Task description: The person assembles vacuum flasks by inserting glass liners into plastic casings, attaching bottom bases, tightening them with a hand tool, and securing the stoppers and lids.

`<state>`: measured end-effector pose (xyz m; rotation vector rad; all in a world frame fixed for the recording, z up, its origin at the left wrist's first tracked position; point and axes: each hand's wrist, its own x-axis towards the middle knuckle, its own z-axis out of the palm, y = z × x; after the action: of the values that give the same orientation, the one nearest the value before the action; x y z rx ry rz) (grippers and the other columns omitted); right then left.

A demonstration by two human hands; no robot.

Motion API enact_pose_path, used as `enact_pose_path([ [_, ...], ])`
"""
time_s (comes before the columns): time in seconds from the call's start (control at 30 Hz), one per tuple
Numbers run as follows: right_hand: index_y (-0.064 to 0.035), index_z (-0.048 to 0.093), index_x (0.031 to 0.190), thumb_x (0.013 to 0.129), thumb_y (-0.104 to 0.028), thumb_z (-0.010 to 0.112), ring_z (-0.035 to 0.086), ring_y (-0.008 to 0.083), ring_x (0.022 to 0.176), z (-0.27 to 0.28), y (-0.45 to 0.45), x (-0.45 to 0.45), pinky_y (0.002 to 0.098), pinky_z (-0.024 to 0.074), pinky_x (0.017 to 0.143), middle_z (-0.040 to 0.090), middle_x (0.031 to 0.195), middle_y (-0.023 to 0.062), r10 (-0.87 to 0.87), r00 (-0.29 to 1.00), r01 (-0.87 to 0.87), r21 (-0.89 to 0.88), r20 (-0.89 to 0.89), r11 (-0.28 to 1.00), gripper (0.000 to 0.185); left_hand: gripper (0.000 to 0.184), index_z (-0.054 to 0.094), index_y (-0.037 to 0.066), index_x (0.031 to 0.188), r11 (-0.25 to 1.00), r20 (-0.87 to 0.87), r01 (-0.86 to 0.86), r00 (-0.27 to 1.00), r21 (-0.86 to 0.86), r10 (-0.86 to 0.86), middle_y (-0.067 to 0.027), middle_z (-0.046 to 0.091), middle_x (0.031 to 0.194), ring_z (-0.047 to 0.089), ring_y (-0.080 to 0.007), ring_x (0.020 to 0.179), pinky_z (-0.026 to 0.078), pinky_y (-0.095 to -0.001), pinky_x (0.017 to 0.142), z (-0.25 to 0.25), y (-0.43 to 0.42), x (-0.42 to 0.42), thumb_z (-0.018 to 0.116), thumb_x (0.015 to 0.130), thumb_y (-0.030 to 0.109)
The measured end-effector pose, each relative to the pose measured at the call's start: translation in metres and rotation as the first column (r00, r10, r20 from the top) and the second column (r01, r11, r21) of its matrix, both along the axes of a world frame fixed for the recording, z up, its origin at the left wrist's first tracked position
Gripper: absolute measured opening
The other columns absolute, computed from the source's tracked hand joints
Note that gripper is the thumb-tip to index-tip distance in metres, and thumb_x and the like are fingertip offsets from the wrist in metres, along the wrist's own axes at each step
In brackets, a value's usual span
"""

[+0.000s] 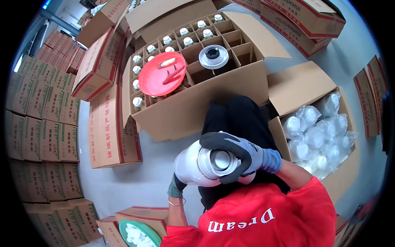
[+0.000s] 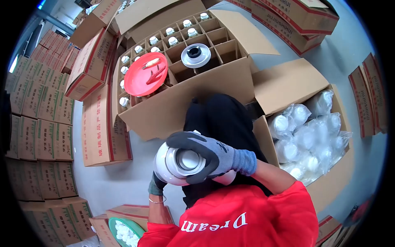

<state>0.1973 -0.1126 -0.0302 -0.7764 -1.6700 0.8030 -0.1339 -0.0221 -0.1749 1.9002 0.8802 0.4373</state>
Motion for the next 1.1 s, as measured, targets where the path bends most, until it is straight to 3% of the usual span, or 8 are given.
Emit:
enact_pose_path([
  [0.27,-0.0028,0.051,0.134,0.067,-0.031,0.089,0.057,0.0309,0.117,0.026,0.024,0.001,0.0393,0.0452,0.101,0.056,0.128,0.0157,-0.069,0.996,0.064,-0.081,-0.057,0.995,0.082,0.067,0.046,0.01,0.143,1.0,0.001,0.013,1.0,0.005,-0.013,-0.0107,0.052,0.142,0.047,-0.0265,0.132,0.036,-0.0417,0.113,-0.009,0.006,0.009,0.076,0.084,0.025],
  [0.37,-0.0039,0.051,0.133,0.066,-0.027,0.086,0.057,0.029,0.115,0.028,0.032,-0.003,0.0377,0.0449,0.101,0.057,0.124,0.0138,-0.173,0.981,0.163,-0.106,-0.092,0.981,0.079,0.074,0.041,0.014,0.146,0.729,-0.325,0.262,0.944,0.632,-0.057,-0.0096,0.047,0.146,0.042,-0.0267,0.136,0.032,-0.0433,0.115,-0.007,-0.008,0.012,0.073,0.085,0.039],
  [0.5,-0.0036,0.053,0.131,0.065,-0.028,0.086,0.057,0.0314,0.114,0.025,0.036,-0.02,0.0381,0.0457,0.099,0.059,0.12,0.0144,-0.264,0.962,0.259,-0.069,-0.073,0.963,0.078,0.087,0.029,0.02,0.152,0.941,-0.316,0.032,0.945,0.336,0.081,-0.0065,0.038,0.153,0.035,-0.0252,0.141,0.024,-0.0432,0.119,-0.029,-0.029,0.005,0.07,0.083,0.053],
  [0.6,-0.001,0.054,0.13,0.066,-0.033,0.086,0.056,0.0359,0.115,0.016,0.028,-0.036,0.0434,0.0428,0.102,0.059,0.124,0.0165,-0.271,0.96,0.274,0.038,-0.068,0.961,0.079,0.064,0.041,0.017,0.147,0.913,-0.252,0.062,0.967,0.404,0.046,-0.0072,0.043,0.15,0.039,-0.0262,0.139,0.028,-0.0435,0.116,-0.091,-0.031,-0.041,0.065,0.091,0.037],
  [0.63,-0.001,0.052,0.131,0.065,-0.034,0.086,0.054,0.0374,0.118,0.01,0.025,-0.041,0.0452,0.0398,0.105,0.057,0.127,0.0179,-0.263,0.963,0.267,0.076,-0.057,0.961,0.081,0.064,0.041,0.017,0.148,0.988,-0.012,-0.066,0.998,0.138,0.069,-0.0071,0.043,0.151,0.039,-0.0254,0.139,0.028,-0.0425,0.117,-0.097,-0.026,-0.045,0.064,0.092,0.037],
  [0.67,-0.0011,0.051,0.133,0.065,-0.035,0.086,0.051,0.039,0.121,0.003,0.023,-0.043,0.047,0.0367,0.108,0.055,0.13,0.0193,-0.257,0.965,0.261,0.112,-0.049,0.959,0.084,0.065,0.039,0.016,0.148,0.985,-0.038,-0.057,0.997,0.164,0.064,-0.0076,0.044,0.15,0.04,-0.0253,0.138,0.029,-0.042,0.117,-0.094,-0.02,-0.051,0.064,0.092,0.037],
  [0.87,0.0011,0.034,0.146,0.065,-0.034,0.081,0.042,0.0405,0.131,-0.059,-0.038,-0.027,0.0504,0.0247,0.116,0.045,0.139,0.0237,-0.3,0.878,0.409,-0.259,0.373,0.875,0.1,0.066,0.039,0.014,0.148,0.971,-0.11,0.027,0.994,0.237,-0.001,-0.0079,0.045,0.149,0.043,-0.0244,0.136,0.029,-0.0411,0.117,-0.083,0.003,-0.052,0.065,0.092,0.036],
  [1.1,0.0013,0.043,0.138,0.068,-0.035,0.078,0.048,0.0423,0.121,-0.114,-0.099,-0.038,0.0513,0.0238,0.115,0.052,0.123,0.0232,0.136,0.467,0.327,-0.314,0.874,0.891,0.086,0.068,0.044,0.019,0.145,0.953,-0.118,0.068,0.992,0.296,-0.034,-0.0064,0.045,0.149,0.04,-0.0257,0.138,0.027,-0.0435,0.117,-0.101,-0.016,-0.035,0.073,0.086,0.036],
])
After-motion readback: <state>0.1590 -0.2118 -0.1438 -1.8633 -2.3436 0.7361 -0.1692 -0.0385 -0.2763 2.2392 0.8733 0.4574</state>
